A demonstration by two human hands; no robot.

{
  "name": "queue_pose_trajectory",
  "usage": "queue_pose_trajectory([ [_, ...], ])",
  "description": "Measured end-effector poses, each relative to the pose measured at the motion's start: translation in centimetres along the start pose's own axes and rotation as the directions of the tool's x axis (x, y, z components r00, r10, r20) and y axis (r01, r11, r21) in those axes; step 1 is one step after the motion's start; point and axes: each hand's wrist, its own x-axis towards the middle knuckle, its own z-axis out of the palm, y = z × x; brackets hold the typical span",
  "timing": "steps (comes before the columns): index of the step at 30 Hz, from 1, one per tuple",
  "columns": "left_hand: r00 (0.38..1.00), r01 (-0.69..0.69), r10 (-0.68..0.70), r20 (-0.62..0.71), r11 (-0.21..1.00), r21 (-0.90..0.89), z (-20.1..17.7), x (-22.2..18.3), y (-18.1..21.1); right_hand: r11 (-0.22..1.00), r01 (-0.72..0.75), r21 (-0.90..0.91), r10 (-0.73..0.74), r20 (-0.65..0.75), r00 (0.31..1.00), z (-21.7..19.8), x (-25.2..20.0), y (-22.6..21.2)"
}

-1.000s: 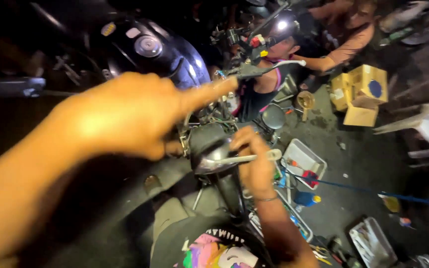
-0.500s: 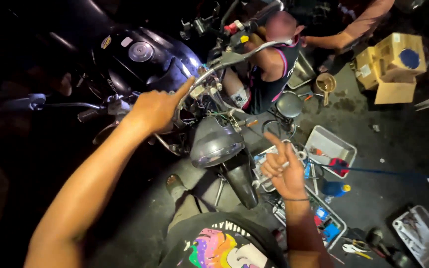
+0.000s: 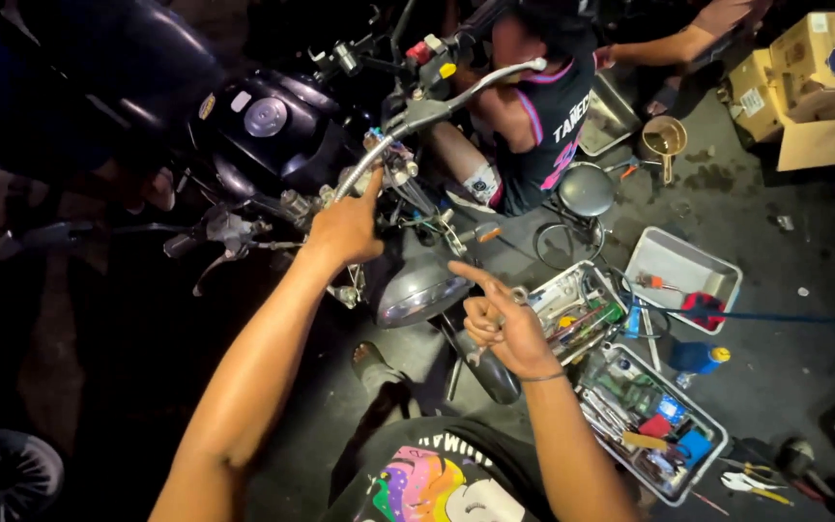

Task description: Repairing and adjusting the front headlight and wiring assembly of a motorcycle using hand tools.

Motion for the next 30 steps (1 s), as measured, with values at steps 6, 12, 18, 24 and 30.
queue_pose_trajectory([
  [6,1.0,0.022,-0.022,-0.006,0.999,-0.037,-1.2,-2.9,0.7,0.999,-0.019,0.026,0.021,-0.092,0.996,-3.8,-3.8,0.5],
  [12,0.999,0.009,-0.028,-0.047,0.933,-0.36,-0.1,-11.4,3.0,0.997,-0.042,-0.067,0.016,-0.352,0.936,-10.8,-12.2,1.7],
  [18,0.974,0.07,-0.219,-0.062,0.55,-0.832,12.1,-13.6,-1.3,0.995,-0.093,0.029,0.085,-0.721,0.688,-13.6,-17.8,4.5],
  [24,0.911,0.228,-0.408,-0.066,0.629,-0.743,14.6,-14.7,-3.1,0.99,-0.143,0.007,0.102,-0.738,0.667,-12.8,-16.4,5.6],
  [30,0.902,0.147,-0.381,-0.203,0.712,-0.686,15.8,-15.7,-4.5,0.976,-0.148,-0.157,-0.003,-0.694,0.72,-8.5,-13.7,3.9],
])
